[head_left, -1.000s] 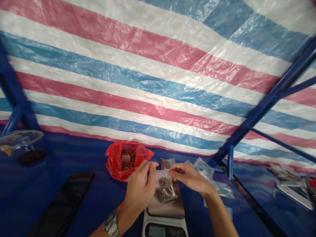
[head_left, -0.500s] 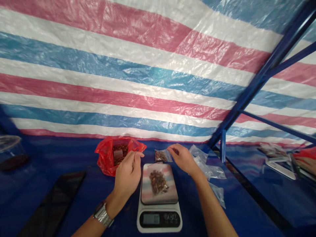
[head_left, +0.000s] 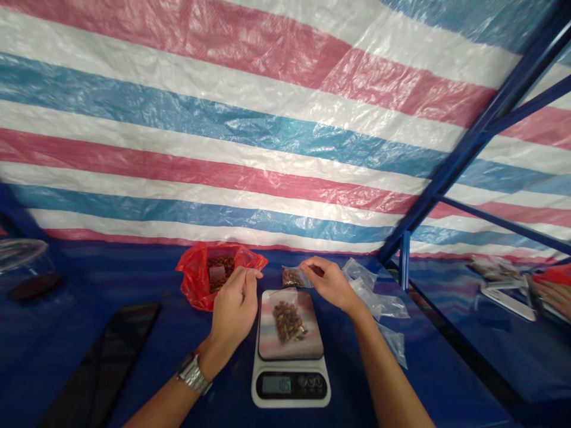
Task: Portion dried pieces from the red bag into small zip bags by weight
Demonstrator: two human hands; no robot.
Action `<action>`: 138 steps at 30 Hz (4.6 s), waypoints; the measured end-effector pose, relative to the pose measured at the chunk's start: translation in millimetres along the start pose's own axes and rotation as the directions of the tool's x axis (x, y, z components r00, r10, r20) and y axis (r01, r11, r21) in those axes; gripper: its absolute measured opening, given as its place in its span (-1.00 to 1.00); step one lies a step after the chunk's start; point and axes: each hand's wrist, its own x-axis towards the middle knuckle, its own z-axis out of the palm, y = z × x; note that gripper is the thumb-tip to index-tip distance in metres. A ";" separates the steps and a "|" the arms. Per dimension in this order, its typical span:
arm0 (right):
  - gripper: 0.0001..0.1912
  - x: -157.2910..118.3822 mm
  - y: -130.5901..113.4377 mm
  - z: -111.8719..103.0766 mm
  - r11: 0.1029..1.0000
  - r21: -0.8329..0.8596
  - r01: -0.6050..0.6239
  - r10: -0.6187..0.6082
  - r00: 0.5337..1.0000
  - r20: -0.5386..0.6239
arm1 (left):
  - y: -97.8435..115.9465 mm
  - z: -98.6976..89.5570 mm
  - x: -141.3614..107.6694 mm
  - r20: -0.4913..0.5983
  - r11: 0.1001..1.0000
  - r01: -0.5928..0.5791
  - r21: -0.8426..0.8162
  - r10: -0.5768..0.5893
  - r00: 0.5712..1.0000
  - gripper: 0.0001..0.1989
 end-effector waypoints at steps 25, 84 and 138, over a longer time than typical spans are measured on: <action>-0.62 -2.8 -29.3 18.6 0.888 0.446 -0.114 0.091 0.993 0.072 | 21.9 13.0 -15.8 0.197 0.976 0.171 -0.136 -0.142 0.970 -0.74; -0.47 0.7 -17.6 19.9 0.984 0.156 -0.087 0.121 0.966 -0.226 | -1.4 -5.8 25.8 0.461 -0.117 0.563 -0.818 -0.719 0.520 -0.80; -0.71 -1.2 2.8 2.2 0.972 -0.219 0.083 -0.085 0.996 0.002 | 9.6 -13.3 8.4 0.182 0.959 -0.088 0.270 0.039 0.982 -0.60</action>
